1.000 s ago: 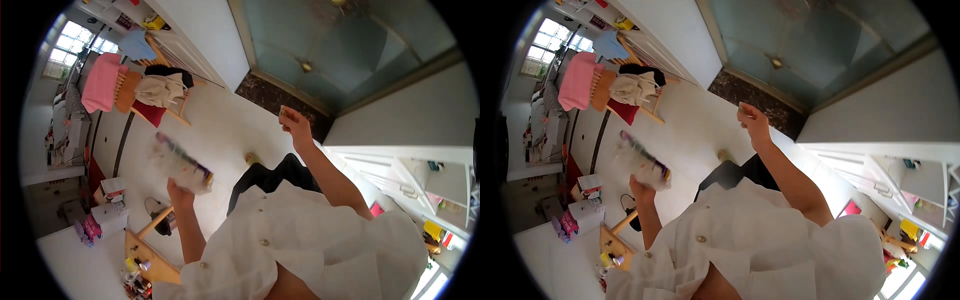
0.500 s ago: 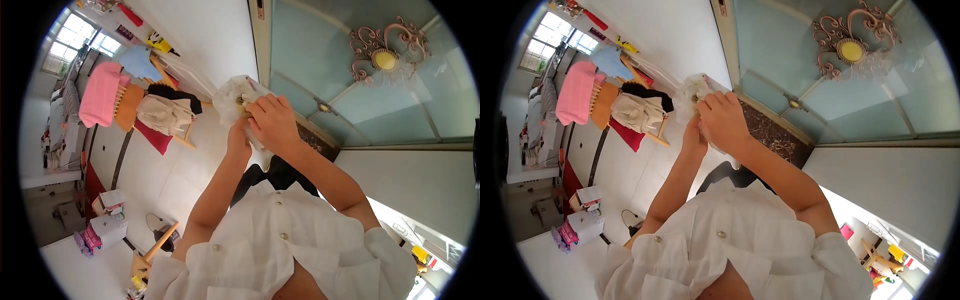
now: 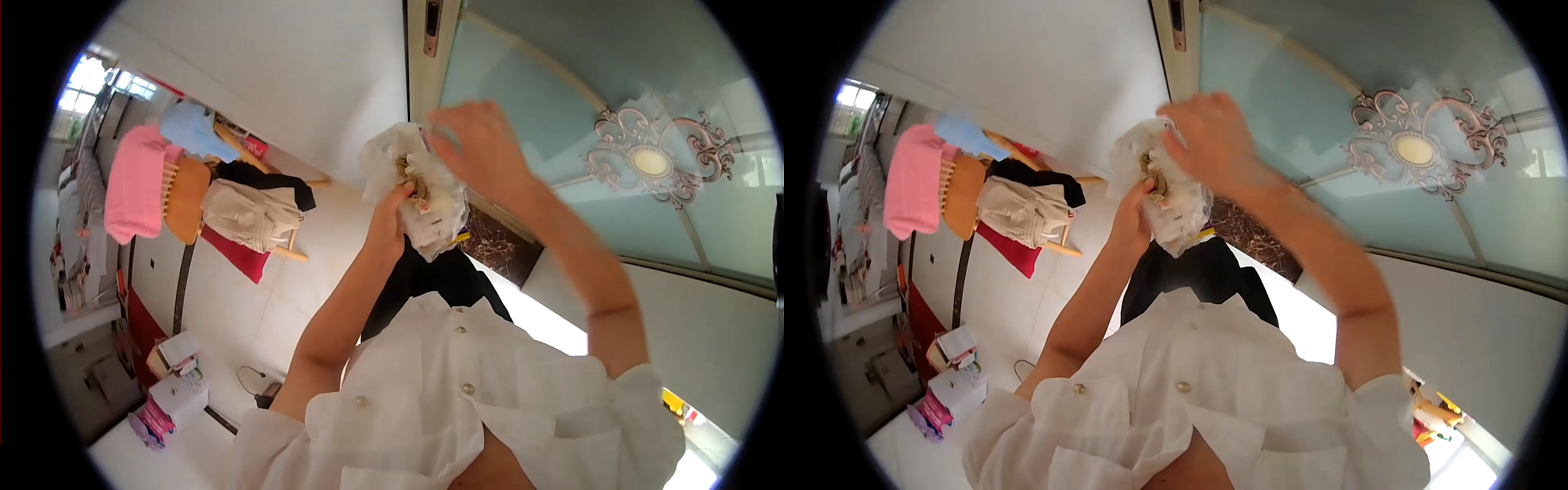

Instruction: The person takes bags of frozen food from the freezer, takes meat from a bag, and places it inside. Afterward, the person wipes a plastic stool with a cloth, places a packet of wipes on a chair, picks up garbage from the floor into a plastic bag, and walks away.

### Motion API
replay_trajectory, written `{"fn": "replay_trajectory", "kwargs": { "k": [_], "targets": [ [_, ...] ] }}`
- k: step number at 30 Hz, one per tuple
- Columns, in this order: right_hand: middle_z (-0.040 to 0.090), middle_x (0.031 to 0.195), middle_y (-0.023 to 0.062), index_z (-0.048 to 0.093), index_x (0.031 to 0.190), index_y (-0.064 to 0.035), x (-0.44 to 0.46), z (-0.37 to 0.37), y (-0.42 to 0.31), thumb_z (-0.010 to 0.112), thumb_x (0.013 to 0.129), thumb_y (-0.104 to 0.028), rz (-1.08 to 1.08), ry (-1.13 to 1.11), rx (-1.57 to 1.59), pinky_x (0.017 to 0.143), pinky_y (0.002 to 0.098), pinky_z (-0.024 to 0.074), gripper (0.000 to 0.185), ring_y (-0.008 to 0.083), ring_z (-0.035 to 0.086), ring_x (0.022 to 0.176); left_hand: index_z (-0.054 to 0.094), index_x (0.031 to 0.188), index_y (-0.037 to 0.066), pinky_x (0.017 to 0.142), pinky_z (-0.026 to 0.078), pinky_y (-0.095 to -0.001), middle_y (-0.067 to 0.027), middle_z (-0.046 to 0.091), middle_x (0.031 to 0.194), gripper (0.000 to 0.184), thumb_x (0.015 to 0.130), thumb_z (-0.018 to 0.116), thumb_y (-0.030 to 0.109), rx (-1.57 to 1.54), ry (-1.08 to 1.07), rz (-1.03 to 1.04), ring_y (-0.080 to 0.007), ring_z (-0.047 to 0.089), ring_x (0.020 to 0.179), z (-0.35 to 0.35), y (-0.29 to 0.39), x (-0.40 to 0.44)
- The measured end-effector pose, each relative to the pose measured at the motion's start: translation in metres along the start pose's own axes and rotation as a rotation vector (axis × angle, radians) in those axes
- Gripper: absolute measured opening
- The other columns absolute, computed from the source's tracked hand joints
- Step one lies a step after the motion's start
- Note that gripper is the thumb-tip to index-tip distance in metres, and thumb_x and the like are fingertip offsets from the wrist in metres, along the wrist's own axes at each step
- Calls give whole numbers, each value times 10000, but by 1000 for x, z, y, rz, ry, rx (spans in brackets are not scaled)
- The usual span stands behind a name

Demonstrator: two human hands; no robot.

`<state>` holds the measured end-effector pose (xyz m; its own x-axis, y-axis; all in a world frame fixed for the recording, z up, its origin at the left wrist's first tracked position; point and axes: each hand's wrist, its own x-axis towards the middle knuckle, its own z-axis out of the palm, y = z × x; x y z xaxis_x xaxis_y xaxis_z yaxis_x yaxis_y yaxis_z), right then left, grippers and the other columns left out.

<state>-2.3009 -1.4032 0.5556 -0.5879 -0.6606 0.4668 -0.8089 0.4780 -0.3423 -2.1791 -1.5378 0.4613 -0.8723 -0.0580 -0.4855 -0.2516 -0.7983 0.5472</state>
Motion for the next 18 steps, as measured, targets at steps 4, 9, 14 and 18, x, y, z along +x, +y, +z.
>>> {"fn": "replay_trajectory", "kwargs": {
  "k": [4,9,14,18],
  "targets": [
    [584,969,51,612,1015,-75,104,-6,57,615,777,-92,-507,-58,-576,886,357,405,239,223,543,949,470,1264,41,986,429,-392,-99,571,1215,454,867,581,233,-12,-23,-111,-243,559,1110,-3,21,9],
    [540,955,70,577,1023,-51,168,-8,123,553,805,-81,-864,-169,-562,843,357,398,222,233,523,923,460,1272,24,977,443,-401,-113,571,1213,454,877,558,225,-26,-42,-196,-259,562,1109,-30,34,31],
    [516,926,76,536,994,-46,186,-15,121,563,802,-94,-971,-354,-525,820,350,410,199,229,518,901,441,1292,23,984,439,-403,-118,566,1220,462,885,538,219,26,-48,-194,-261,559,1117,-33,44,41],
    [507,921,81,525,1008,-48,184,-14,116,569,803,-104,-909,-371,-601,812,358,422,216,235,518,884,429,1302,25,988,436,-411,-122,560,1230,479,882,541,226,25,-57,-213,-265,558,1119,-28,43,44]
  ]
}}
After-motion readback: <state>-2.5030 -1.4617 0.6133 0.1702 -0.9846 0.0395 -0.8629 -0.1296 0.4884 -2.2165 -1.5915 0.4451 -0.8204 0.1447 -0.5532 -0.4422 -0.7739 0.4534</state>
